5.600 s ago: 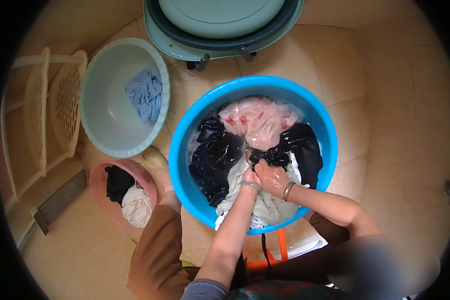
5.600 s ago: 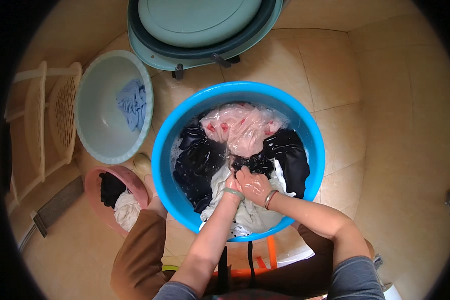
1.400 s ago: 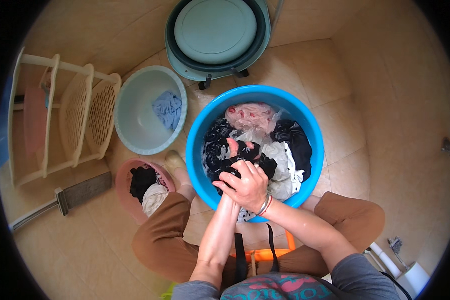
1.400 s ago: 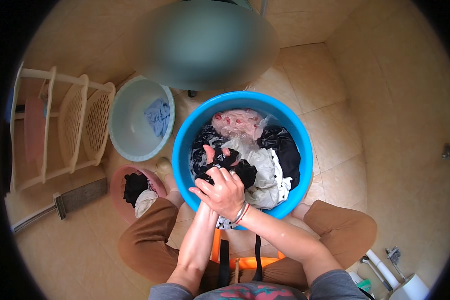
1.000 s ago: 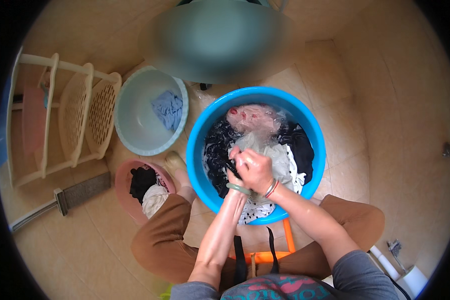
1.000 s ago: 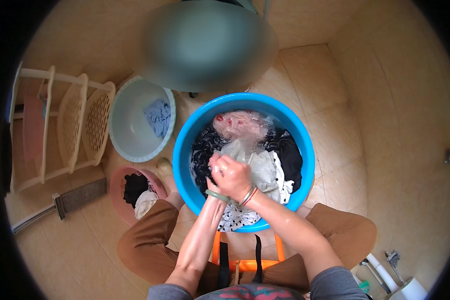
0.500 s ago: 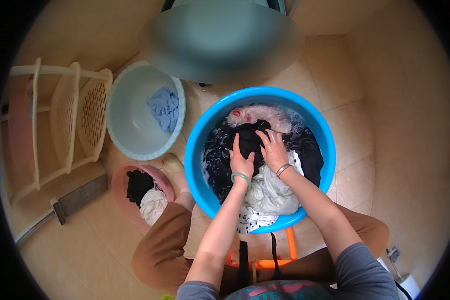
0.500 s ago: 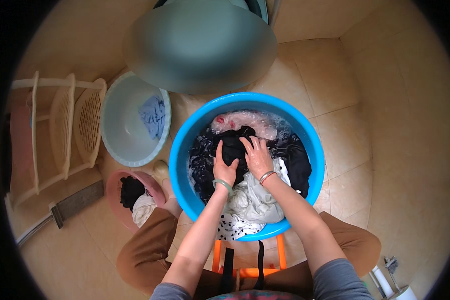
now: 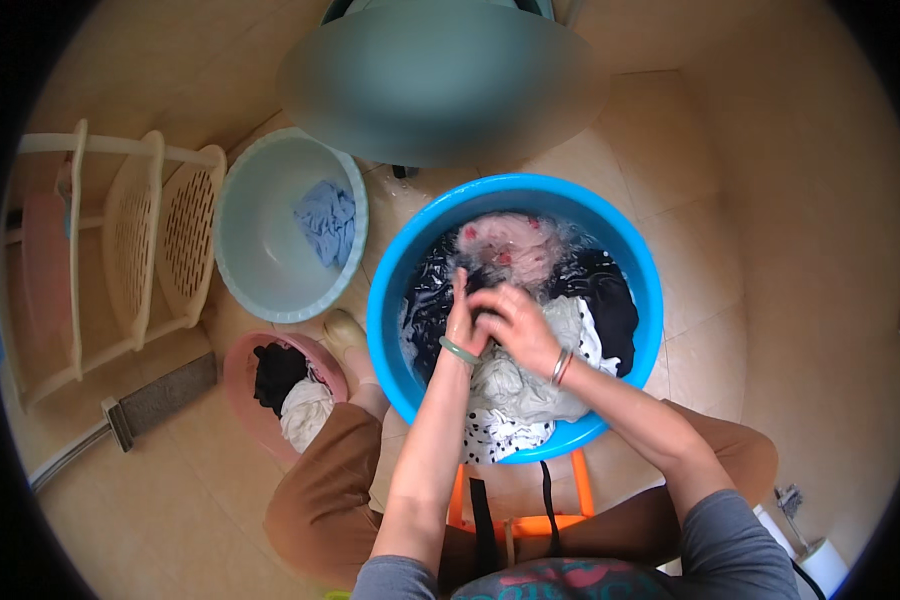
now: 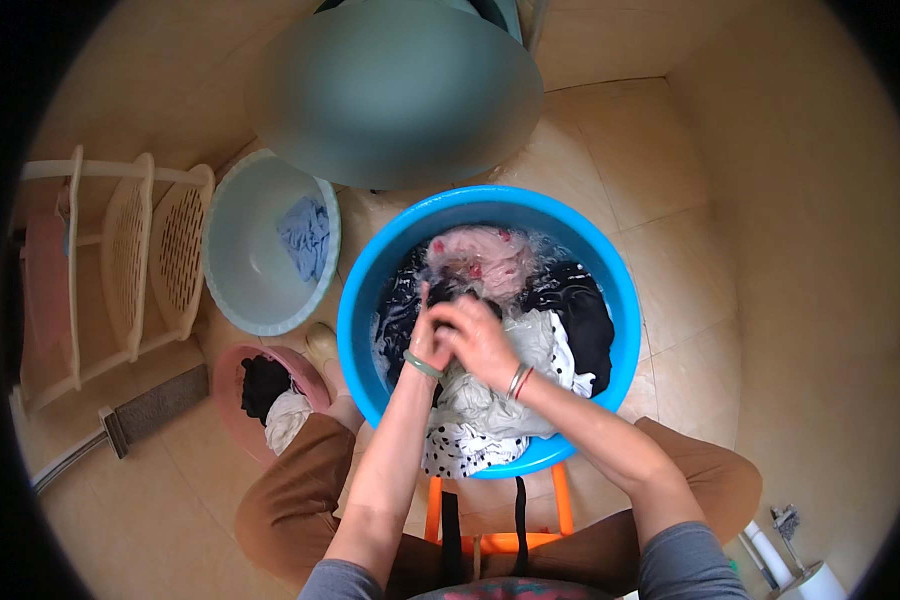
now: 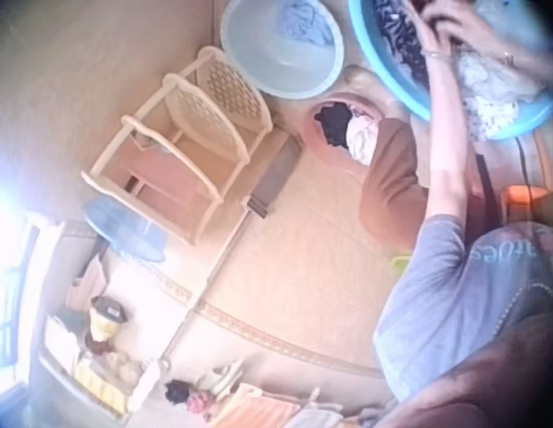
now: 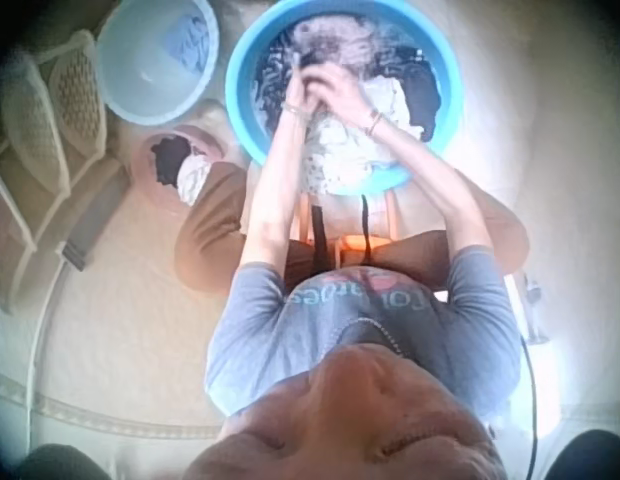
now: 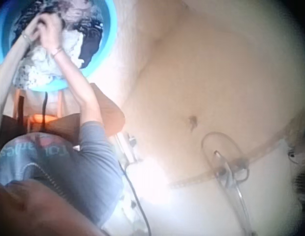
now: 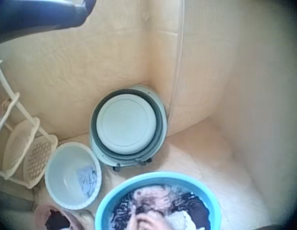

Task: The person sits on a small stool and hand-washes clothes in a blue basin filled with water. They repeatedly submerge, scrub, and wring out various garments, including dark and light-colored items, before placing them into a pink basin.

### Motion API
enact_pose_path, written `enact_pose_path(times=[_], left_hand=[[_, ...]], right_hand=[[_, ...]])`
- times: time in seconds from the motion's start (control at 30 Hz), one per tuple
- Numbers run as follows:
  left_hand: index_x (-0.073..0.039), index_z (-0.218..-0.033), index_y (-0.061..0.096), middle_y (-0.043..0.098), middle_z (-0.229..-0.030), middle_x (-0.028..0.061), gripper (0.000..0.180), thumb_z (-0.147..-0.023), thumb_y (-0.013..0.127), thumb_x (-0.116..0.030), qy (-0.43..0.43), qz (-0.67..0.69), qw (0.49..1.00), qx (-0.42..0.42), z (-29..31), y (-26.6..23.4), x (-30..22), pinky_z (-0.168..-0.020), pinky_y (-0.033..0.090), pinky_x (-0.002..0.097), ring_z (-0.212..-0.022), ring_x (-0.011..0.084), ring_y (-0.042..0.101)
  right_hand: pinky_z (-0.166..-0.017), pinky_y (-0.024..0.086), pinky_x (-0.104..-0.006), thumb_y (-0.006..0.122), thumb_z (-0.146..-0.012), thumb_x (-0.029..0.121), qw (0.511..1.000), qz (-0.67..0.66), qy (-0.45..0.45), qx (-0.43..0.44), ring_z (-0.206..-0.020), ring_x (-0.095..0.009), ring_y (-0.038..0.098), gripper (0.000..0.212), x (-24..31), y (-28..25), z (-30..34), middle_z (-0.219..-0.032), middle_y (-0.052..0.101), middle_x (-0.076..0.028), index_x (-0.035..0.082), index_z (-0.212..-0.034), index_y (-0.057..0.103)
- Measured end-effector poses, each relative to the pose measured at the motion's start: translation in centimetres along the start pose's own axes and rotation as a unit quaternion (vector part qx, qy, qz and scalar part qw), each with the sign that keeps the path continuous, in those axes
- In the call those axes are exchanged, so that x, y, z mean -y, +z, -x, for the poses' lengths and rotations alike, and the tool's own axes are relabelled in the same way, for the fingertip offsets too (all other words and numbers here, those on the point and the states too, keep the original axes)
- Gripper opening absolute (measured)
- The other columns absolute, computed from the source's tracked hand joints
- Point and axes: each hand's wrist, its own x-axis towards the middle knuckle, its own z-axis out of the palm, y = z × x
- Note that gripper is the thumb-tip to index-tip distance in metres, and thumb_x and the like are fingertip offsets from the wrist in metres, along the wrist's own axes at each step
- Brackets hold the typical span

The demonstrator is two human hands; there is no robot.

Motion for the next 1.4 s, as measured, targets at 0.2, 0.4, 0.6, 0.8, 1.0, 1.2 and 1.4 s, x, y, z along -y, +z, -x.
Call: enact_pose_path(times=[0.2,0.4,0.6,0.8,1.0,1.2,1.4], left_hand=[[-0.005,-0.128,0.052,0.056,-0.127,0.0078,0.053,-0.094,0.054,-0.046,-0.005,0.022,0.994,0.110,6.8,3.6,0.8,-0.098,0.044,0.0375,-0.117,0.0225,0.052],[-0.004,-0.128,0.052,0.056,-0.127,0.0082,0.054,-0.094,0.054,-0.046,0.063,0.010,0.997,0.046,9.8,5.2,1.5,-0.098,0.044,0.0377,-0.117,0.0222,0.052],[-0.003,-0.128,0.052,0.056,-0.127,0.0087,0.054,-0.094,0.054,-0.045,0.098,0.003,0.995,0.015,9.9,5.8,1.5,-0.097,0.044,0.0378,-0.117,0.0219,0.052],[-0.002,-0.127,0.053,0.056,-0.127,0.0092,0.054,-0.094,0.054,-0.045,0.123,0.039,0.991,0.024,9.2,5.7,2.3,-0.097,0.044,0.0380,-0.118,0.0217,0.052],[-0.002,-0.120,0.058,0.061,-0.119,0.0097,0.046,-0.093,0.057,-0.039,0.184,-0.171,0.954,-0.165,10.4,8.6,3.1,-0.092,0.048,0.0346,-0.105,0.0200,0.059],[-0.003,-0.141,0.036,0.043,-0.141,0.0112,0.077,-0.088,0.060,-0.054,0.168,0.005,0.985,-0.035,11.1,4.6,1.0,-0.106,0.037,0.0358,-0.125,0.0211,0.046],[-0.013,-0.146,0.031,0.050,-0.134,0.0144,0.086,-0.074,0.076,0.003,0.277,-0.107,0.941,-0.163,12.5,3.1,1.3,-0.095,0.048,0.0388,-0.115,0.0270,0.055]], right_hand=[[-0.070,0.051,-0.0324,0.064,-0.083,0.024,0.965,0.227,-0.107,0.075,-0.086,-0.023,0.052,0.028,9.4,0.2,5.8,-0.098,0.055,-0.004,0.016,-0.110,0.062],[-0.047,0.049,-0.0247,0.069,-0.079,0.035,0.948,0.284,-0.139,-0.042,-0.086,-0.019,0.052,0.041,12.0,0.8,4.2,-0.102,0.051,-0.002,0.021,-0.117,0.061],[-0.053,0.050,-0.0322,0.075,-0.075,0.028,0.956,0.230,-0.097,-0.153,-0.071,-0.020,0.060,0.017,12.0,0.8,2.8,-0.084,0.054,-0.003,0.015,-0.080,0.065],[-0.054,0.050,-0.0382,0.067,-0.081,0.010,0.973,0.123,-0.090,-0.173,-0.063,-0.029,0.061,0.010,10.4,0.2,2.1,-0.077,0.058,-0.009,0.005,-0.074,0.061],[-0.063,0.050,-0.0467,0.055,-0.087,0.027,0.960,0.102,0.181,-0.190,-0.074,-0.039,0.064,0.027,1.6,-1.8,-0.2,-0.078,0.065,-0.020,0.006,-0.079,0.069],[-0.090,0.045,-0.0260,0.066,-0.090,0.025,0.925,-0.267,0.230,-0.143,-0.096,-0.013,0.062,0.027,-3.8,-8.0,1.8,-0.102,0.069,-0.003,0.004,-0.107,0.070],[-0.101,0.039,-0.0264,0.068,-0.083,0.007,0.930,-0.257,0.238,-0.111,-0.114,-0.015,0.054,0.039,2.4,-12.1,2.0,-0.125,0.060,-0.006,0.006,-0.122,0.064]])
